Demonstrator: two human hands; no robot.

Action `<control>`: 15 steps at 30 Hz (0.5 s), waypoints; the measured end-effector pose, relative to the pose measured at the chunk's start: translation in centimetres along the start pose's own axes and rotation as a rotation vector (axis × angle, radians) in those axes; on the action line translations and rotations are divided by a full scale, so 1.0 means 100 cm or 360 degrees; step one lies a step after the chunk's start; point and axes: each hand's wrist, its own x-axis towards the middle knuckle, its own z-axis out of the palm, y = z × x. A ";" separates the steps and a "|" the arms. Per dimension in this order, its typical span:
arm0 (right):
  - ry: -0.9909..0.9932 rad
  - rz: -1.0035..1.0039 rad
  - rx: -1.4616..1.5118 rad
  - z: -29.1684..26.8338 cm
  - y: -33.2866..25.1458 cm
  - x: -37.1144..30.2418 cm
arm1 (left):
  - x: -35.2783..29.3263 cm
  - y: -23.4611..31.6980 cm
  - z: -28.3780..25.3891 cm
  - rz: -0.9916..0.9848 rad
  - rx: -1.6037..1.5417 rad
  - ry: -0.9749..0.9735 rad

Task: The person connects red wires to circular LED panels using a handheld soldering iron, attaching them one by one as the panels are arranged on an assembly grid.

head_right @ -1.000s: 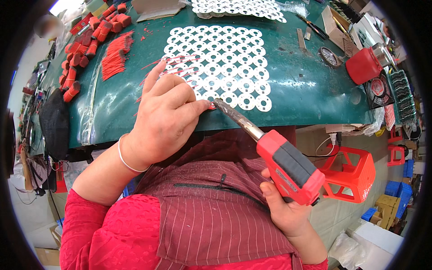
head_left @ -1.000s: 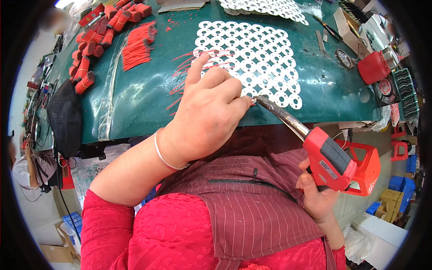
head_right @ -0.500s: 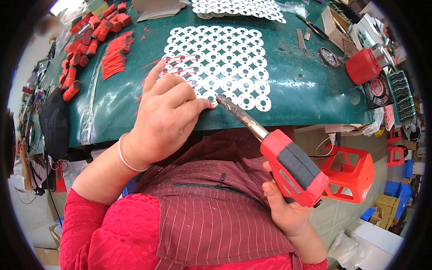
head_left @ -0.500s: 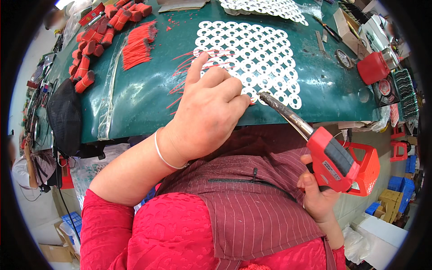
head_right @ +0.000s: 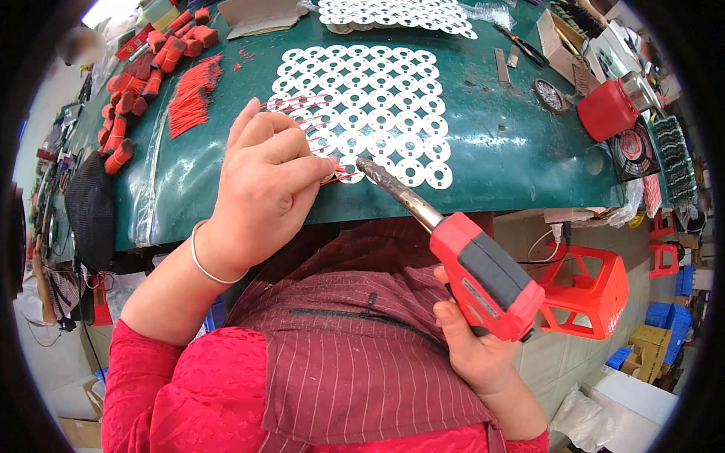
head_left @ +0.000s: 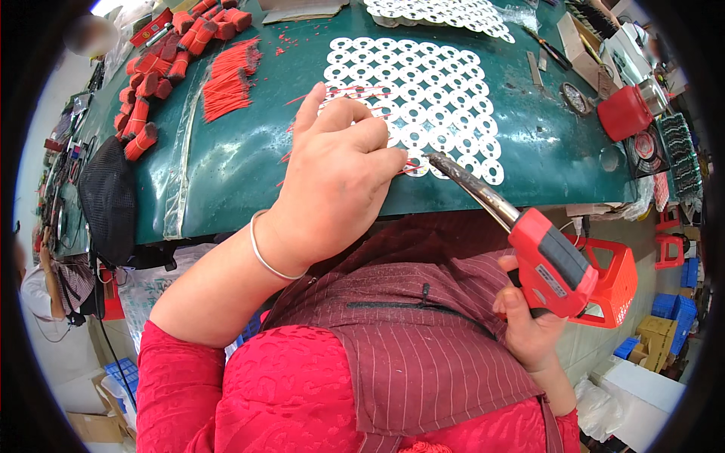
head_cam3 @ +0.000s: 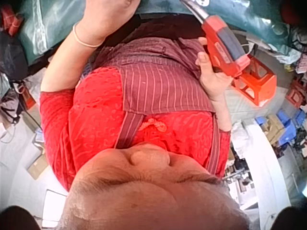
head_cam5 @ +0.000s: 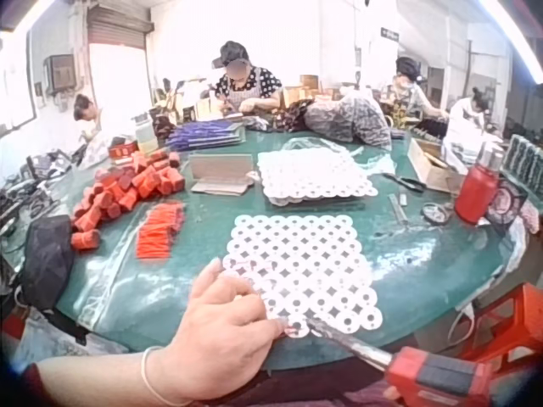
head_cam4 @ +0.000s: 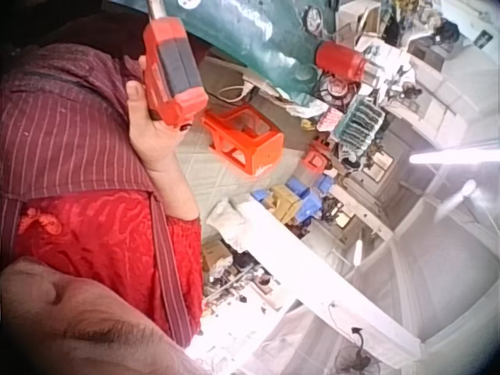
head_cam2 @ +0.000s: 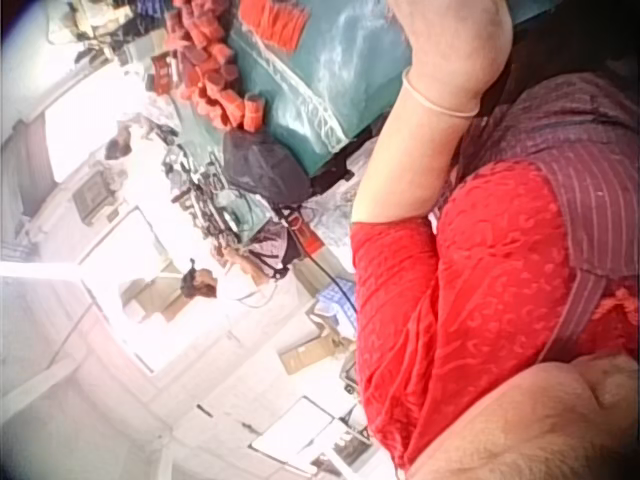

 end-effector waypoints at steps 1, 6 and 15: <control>0.0000 0.0002 0.0000 0.000 0.000 0.001 | 0.000 -0.001 0.001 0.0014 0.0003 -0.0019; 0.0137 0.0169 0.0198 0.006 -0.007 0.004 | 0.000 -0.003 0.004 0.0039 -0.0013 -0.0029; 0.0109 0.0150 0.0113 0.002 0.003 0.001 | 0.000 -0.003 0.004 0.0033 -0.0021 -0.0061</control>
